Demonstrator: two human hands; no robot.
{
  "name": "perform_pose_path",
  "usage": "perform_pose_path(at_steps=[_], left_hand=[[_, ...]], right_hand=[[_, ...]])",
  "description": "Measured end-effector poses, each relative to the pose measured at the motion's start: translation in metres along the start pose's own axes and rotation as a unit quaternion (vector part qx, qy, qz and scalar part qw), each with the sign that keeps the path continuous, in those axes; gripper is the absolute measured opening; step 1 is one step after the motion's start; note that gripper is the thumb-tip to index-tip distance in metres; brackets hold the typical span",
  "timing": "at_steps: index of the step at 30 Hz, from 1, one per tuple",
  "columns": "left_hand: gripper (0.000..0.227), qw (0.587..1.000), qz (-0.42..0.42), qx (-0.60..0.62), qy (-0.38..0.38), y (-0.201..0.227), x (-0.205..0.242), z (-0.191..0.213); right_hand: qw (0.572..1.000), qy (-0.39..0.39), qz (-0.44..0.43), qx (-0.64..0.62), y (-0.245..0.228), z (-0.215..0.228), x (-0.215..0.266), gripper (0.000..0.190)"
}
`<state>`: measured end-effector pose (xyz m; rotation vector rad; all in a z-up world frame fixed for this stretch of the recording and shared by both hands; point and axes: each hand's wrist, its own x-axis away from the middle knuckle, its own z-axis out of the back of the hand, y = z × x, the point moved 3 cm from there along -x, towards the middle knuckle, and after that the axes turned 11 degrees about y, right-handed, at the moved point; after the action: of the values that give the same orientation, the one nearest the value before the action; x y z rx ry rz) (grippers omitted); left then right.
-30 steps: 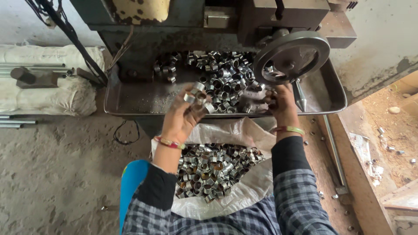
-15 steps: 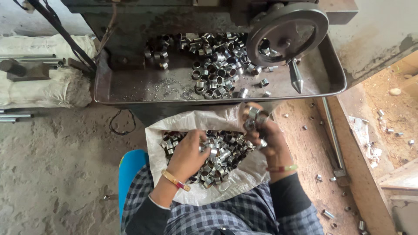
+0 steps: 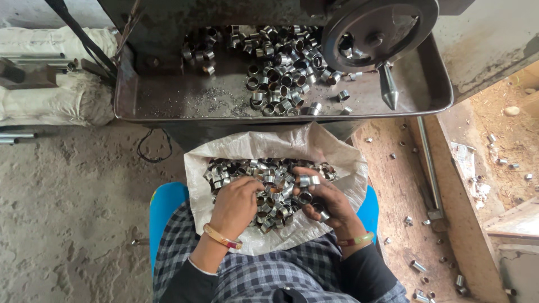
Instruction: The person sits with a sack of small metal cylindrical parts on their lap and repeatedly transfers them by hand into a metal tray on a nearby machine. The person occasionally adjusts the machine's wheel and rod while continuing to move parts from the sack to the tray.
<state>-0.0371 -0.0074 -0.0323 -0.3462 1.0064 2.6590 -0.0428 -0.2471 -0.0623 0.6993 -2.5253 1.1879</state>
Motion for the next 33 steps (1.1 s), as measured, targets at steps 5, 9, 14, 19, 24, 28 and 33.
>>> perform_pose_path(at_steps=[5, 9, 14, 19, 24, 28, 33], left_hand=[[0.019, 0.995, -0.004, 0.073, 0.067, 0.01, -0.003, 0.01], [0.015, 0.983, -0.043, 0.126, 0.127, 0.016, -0.022, 0.012], [0.014, 0.977, -0.094, 0.046, 0.185, 0.004, -0.091, -0.004], [0.036, 0.992, -0.015, -0.063, 0.113, -0.013, -0.18, -0.026], [0.06, 0.993, 0.076, -0.086, 0.032, -0.02, -0.204, -0.037], [0.053, 0.991, 0.095, -0.094, -0.013, -0.025, -0.209, -0.04], [0.049, 0.989, 0.113, -0.093, 0.0, -0.028, -0.214, -0.043]], right_hand=[[1.0, 0.009, -0.003, 0.015, 0.008, 0.003, 0.001, 0.056], [0.995, 0.001, 0.008, -0.104, 0.015, 0.006, -0.003, 0.054], [0.976, 0.074, 0.028, -0.201, 0.03, 0.01, -0.004, 0.053], [0.951, 0.075, 0.004, -0.3, 0.033, 0.006, 0.0, 0.049], [0.947, 0.045, 0.031, -0.316, 0.024, 0.0, 0.001, 0.046], [0.95, 0.038, 0.033, -0.308, 0.022, -0.006, -0.004, 0.045], [0.959, 0.063, 0.053, -0.272, 0.018, -0.017, -0.014, 0.045]])
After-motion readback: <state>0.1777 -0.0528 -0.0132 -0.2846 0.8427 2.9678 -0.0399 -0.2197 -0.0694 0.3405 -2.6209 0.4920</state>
